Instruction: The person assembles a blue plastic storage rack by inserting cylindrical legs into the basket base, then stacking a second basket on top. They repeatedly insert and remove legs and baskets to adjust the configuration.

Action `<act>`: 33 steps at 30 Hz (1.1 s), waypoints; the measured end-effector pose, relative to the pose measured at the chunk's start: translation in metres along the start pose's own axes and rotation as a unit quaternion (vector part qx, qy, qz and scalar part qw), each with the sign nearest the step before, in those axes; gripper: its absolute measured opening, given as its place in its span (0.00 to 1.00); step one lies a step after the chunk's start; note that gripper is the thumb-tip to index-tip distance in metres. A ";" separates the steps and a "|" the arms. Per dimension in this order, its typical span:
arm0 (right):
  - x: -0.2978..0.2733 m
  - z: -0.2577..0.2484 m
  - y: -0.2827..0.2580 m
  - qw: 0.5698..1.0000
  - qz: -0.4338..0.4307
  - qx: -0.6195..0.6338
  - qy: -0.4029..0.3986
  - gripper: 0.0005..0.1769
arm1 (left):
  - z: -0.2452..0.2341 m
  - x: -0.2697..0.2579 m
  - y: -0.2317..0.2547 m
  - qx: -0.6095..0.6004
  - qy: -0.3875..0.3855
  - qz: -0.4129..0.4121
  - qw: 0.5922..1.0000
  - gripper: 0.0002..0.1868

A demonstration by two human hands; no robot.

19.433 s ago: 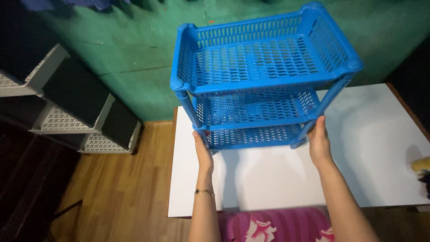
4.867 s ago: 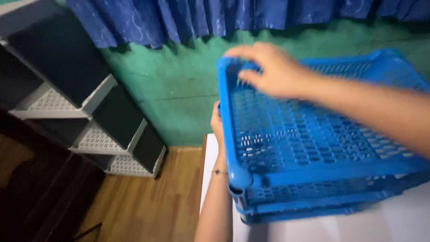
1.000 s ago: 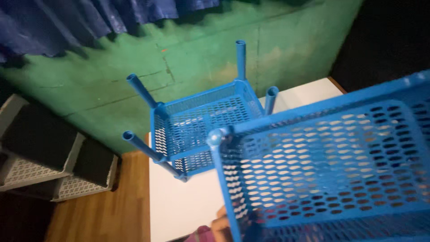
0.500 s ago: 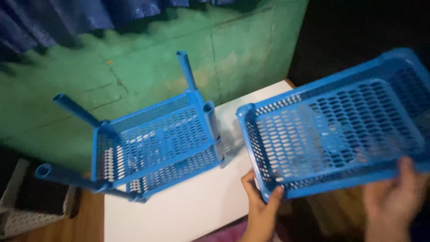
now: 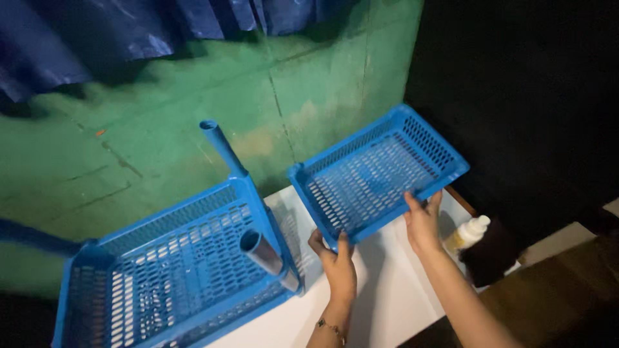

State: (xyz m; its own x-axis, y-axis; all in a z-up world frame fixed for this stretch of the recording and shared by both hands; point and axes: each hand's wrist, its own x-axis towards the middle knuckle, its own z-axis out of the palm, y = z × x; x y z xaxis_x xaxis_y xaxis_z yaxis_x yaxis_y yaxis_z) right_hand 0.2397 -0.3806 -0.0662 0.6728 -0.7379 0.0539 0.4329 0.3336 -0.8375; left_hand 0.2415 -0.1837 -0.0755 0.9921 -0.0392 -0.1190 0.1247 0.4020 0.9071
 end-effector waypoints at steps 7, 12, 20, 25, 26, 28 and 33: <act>0.025 -0.025 0.062 0.986 -0.047 -0.145 0.072 0.43 | -0.007 0.046 -0.056 0.037 0.019 0.030 0.999 0.23; 0.039 -0.029 0.078 0.973 -0.083 -0.201 0.070 0.40 | -0.006 0.060 -0.067 0.145 0.058 0.062 0.986 0.21; 0.054 -0.031 0.095 0.972 -0.087 -0.208 0.067 0.39 | -0.001 0.089 -0.071 0.129 0.078 -0.020 0.988 0.29; 0.033 -0.032 0.064 0.982 0.056 -0.109 0.142 0.33 | -0.020 0.076 -0.080 0.128 0.057 -0.012 0.990 0.37; 0.021 -0.028 0.053 0.978 0.105 -0.060 0.172 0.33 | -0.024 0.068 -0.080 0.114 0.049 0.006 0.992 0.37; -0.014 -0.011 0.032 0.978 0.127 -0.008 0.167 0.34 | -0.031 0.049 -0.076 0.112 0.051 0.004 0.992 0.38; -0.114 0.049 -0.032 0.980 0.164 0.076 0.079 0.39 | -0.056 -0.036 -0.030 0.078 -0.001 -0.177 0.981 0.39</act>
State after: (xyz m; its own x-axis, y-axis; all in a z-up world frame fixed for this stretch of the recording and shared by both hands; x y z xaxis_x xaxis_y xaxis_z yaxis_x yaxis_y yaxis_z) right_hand 0.1784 -0.2781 -0.0187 0.6948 -0.6536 -0.3001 0.3007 0.6431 -0.7043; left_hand 0.2016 -0.1431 -0.1209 0.8862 -0.1521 -0.4375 0.4618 0.2173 0.8599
